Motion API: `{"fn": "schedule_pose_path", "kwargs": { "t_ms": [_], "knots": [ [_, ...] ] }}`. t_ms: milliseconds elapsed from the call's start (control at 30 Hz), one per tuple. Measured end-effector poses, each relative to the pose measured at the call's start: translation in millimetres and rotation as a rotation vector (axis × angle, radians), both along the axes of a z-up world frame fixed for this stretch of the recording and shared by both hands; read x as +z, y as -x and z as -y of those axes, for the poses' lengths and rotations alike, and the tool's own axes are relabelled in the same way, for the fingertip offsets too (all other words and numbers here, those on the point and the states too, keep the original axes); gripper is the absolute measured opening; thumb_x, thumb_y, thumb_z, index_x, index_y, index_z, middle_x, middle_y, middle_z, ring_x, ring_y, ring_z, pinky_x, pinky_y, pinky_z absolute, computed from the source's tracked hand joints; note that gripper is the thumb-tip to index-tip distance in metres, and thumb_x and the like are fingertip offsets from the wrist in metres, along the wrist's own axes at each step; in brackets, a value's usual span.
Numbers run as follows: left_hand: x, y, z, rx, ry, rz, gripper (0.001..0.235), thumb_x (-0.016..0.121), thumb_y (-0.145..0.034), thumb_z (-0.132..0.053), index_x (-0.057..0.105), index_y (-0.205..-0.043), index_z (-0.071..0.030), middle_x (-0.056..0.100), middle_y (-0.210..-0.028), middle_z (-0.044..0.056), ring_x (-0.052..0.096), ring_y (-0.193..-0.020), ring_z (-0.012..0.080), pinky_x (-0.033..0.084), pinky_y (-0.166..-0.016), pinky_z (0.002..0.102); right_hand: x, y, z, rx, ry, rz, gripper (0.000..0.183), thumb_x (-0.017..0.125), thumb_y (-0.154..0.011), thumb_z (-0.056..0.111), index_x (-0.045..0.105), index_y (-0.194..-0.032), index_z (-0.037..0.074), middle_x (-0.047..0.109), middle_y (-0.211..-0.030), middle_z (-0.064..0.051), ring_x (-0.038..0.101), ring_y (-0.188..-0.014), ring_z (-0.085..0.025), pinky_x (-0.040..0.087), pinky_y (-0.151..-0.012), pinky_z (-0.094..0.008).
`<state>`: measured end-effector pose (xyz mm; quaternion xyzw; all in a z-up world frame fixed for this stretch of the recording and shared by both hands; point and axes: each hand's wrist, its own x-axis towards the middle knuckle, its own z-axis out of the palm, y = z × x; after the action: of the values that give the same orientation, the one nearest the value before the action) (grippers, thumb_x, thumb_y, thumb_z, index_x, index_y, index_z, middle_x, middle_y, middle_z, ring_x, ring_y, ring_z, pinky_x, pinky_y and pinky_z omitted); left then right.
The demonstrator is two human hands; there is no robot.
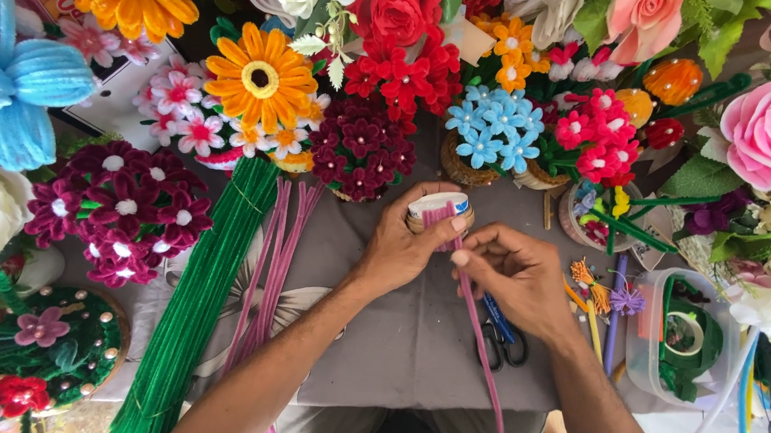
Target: Wrapping decorative pink strips around a small paper cup used for sweets.
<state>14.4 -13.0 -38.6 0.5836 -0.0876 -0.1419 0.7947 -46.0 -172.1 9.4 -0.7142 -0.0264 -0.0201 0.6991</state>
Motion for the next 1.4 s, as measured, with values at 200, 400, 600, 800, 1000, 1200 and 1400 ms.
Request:
{"fn": "schedule_pose_path", "kwargs": {
  "t_ms": [200,400,600,800,1000,1200,1400],
  "knots": [
    [-5.0,2.7,3.3,-0.015,0.013,0.012,0.042,0.083,-0.085,-0.026,0.072,-0.121,-0.008,0.075,-0.096,0.011,0.065,-0.095,0.0145,0.055,-0.089,0.038,25.6,-2.7,8.9,-0.151,0.471,0.171,0.009,0.078,-0.092,0.006,0.077,-0.100,0.002,0.073,-0.072,-0.012,0.068,-0.063,-0.014,0.056,-0.056,-0.028],
    [-9.9,3.2,3.0,-0.044,0.043,0.024,0.042,0.084,-0.084,-0.026,0.073,-0.121,-0.010,0.075,-0.096,0.010,0.064,-0.096,0.0127,0.055,-0.089,0.036,51.3,-17.9,1.1,0.003,0.749,0.565,0.016,0.073,-0.094,0.000,0.078,-0.108,0.004,0.071,-0.102,-0.017,0.071,-0.088,-0.034,0.058,-0.069,-0.042],
    [-17.5,2.9,2.9,-0.087,0.086,0.006,0.043,0.083,-0.082,-0.022,0.072,-0.121,-0.009,0.075,-0.097,0.009,0.063,-0.094,0.0118,0.055,-0.088,0.034,50.0,-28.4,4.0,0.121,0.694,0.544,0.013,0.070,-0.097,0.002,0.076,-0.107,0.005,0.071,-0.098,-0.016,0.070,-0.083,-0.037,0.057,-0.068,-0.043],
    [-24.9,1.0,3.1,-0.106,0.091,0.001,0.042,0.084,-0.082,-0.020,0.073,-0.121,-0.007,0.075,-0.100,0.013,0.063,-0.097,0.0143,0.055,-0.089,0.037,58.1,-30.6,4.6,0.177,0.710,0.536,0.014,0.070,-0.097,0.004,0.076,-0.110,0.006,0.072,-0.097,-0.018,0.068,-0.081,-0.038,0.056,-0.070,-0.046],
    [-24.5,0.1,1.0,-0.145,0.112,0.010,0.042,0.083,-0.083,-0.017,0.071,-0.121,-0.003,0.075,-0.098,0.013,0.063,-0.093,0.0131,0.057,-0.083,0.034,63.8,-33.3,8.9,0.256,0.750,0.474,0.013,0.071,-0.096,0.004,0.075,-0.109,0.008,0.071,-0.097,-0.018,0.069,-0.087,-0.040,0.056,-0.072,-0.050],
    [-18.2,3.8,-3.0,-0.168,0.086,0.003,0.043,0.086,-0.080,-0.018,0.072,-0.119,-0.006,0.074,-0.098,0.009,0.062,-0.092,0.0122,0.056,-0.082,0.034,70.9,-39.1,8.0,0.305,0.645,0.306,0.009,0.071,-0.094,0.006,0.074,-0.103,0.007,0.071,-0.097,-0.017,0.067,-0.085,-0.033,0.054,-0.074,-0.050],
    [-9.8,3.1,-5.8,-0.202,0.109,0.008,0.042,0.086,-0.079,-0.018,0.073,-0.117,-0.006,0.072,-0.089,0.004,0.061,-0.083,0.0082,0.053,-0.074,0.026,76.2,-35.6,5.8,0.305,0.727,0.179,0.006,0.071,-0.094,0.008,0.074,-0.097,0.004,0.067,-0.095,-0.015,0.064,-0.073,-0.028,0.051,-0.057,-0.041]
  ]
}}
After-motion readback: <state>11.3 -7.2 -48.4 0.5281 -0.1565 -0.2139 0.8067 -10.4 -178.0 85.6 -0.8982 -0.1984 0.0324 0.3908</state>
